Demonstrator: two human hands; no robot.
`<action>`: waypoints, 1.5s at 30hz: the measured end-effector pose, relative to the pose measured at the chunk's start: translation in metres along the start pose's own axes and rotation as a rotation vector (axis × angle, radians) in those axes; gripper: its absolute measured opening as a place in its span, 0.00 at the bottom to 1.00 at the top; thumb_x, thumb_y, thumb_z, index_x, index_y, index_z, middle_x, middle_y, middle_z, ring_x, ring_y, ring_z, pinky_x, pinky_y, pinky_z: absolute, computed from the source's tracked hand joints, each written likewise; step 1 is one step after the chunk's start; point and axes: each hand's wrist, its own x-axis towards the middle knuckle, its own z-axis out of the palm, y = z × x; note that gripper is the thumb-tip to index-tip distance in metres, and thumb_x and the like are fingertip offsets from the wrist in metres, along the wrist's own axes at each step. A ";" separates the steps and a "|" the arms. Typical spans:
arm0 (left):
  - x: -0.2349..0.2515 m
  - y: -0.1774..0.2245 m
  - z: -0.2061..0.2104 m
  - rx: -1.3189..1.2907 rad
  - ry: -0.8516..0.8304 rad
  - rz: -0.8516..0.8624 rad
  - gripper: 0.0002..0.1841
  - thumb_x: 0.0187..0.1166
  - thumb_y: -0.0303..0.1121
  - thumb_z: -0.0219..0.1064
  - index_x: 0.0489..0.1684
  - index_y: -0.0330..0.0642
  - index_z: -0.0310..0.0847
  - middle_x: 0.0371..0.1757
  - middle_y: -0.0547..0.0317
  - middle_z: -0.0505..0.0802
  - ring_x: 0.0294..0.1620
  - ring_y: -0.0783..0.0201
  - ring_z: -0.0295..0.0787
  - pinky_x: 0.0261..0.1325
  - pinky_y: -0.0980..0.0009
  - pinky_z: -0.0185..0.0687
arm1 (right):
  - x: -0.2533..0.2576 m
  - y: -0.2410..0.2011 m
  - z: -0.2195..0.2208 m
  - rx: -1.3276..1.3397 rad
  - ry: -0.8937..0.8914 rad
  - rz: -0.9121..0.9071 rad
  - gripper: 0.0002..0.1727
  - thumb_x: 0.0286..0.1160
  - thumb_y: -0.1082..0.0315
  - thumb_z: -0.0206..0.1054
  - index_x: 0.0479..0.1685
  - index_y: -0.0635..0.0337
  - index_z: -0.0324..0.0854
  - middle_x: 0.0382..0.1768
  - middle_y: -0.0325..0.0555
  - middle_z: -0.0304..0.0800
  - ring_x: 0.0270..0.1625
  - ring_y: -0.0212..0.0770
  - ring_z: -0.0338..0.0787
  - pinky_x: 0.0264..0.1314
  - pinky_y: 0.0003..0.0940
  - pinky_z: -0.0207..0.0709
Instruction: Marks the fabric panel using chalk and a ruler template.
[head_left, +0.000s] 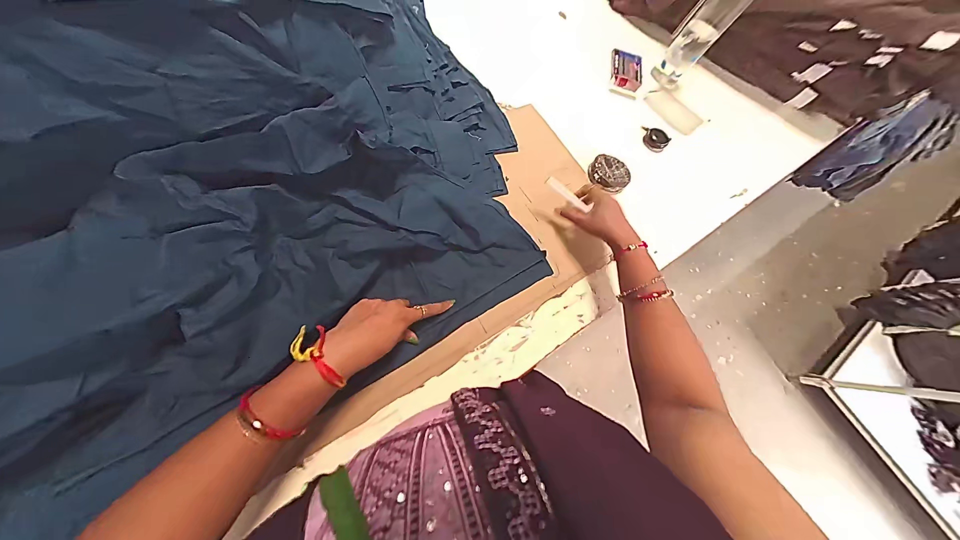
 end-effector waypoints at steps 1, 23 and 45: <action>0.000 0.001 -0.001 0.003 -0.007 -0.004 0.34 0.91 0.38 0.58 0.94 0.80 0.48 0.68 0.34 0.87 0.64 0.31 0.86 0.60 0.35 0.76 | 0.012 0.008 -0.008 -0.007 0.135 0.120 0.38 0.73 0.53 0.77 0.73 0.76 0.73 0.67 0.84 0.76 0.66 0.78 0.82 0.67 0.72 0.73; 0.001 0.003 -0.007 -0.039 -0.016 -0.017 0.34 0.90 0.36 0.60 0.93 0.80 0.53 0.66 0.35 0.89 0.65 0.31 0.86 0.63 0.33 0.75 | -0.124 -0.094 0.064 0.003 0.251 -0.106 0.51 0.40 0.36 0.83 0.64 0.68 0.84 0.55 0.65 0.90 0.51 0.63 0.92 0.46 0.64 0.82; -0.250 -0.121 0.271 -0.278 1.151 -0.725 0.08 0.77 0.23 0.67 0.49 0.32 0.88 0.55 0.31 0.90 0.67 0.28 0.82 0.73 0.27 0.62 | -0.104 -0.087 0.063 -0.377 0.012 -0.079 0.48 0.62 0.40 0.80 0.66 0.79 0.78 0.60 0.86 0.81 0.64 0.85 0.81 0.59 0.84 0.68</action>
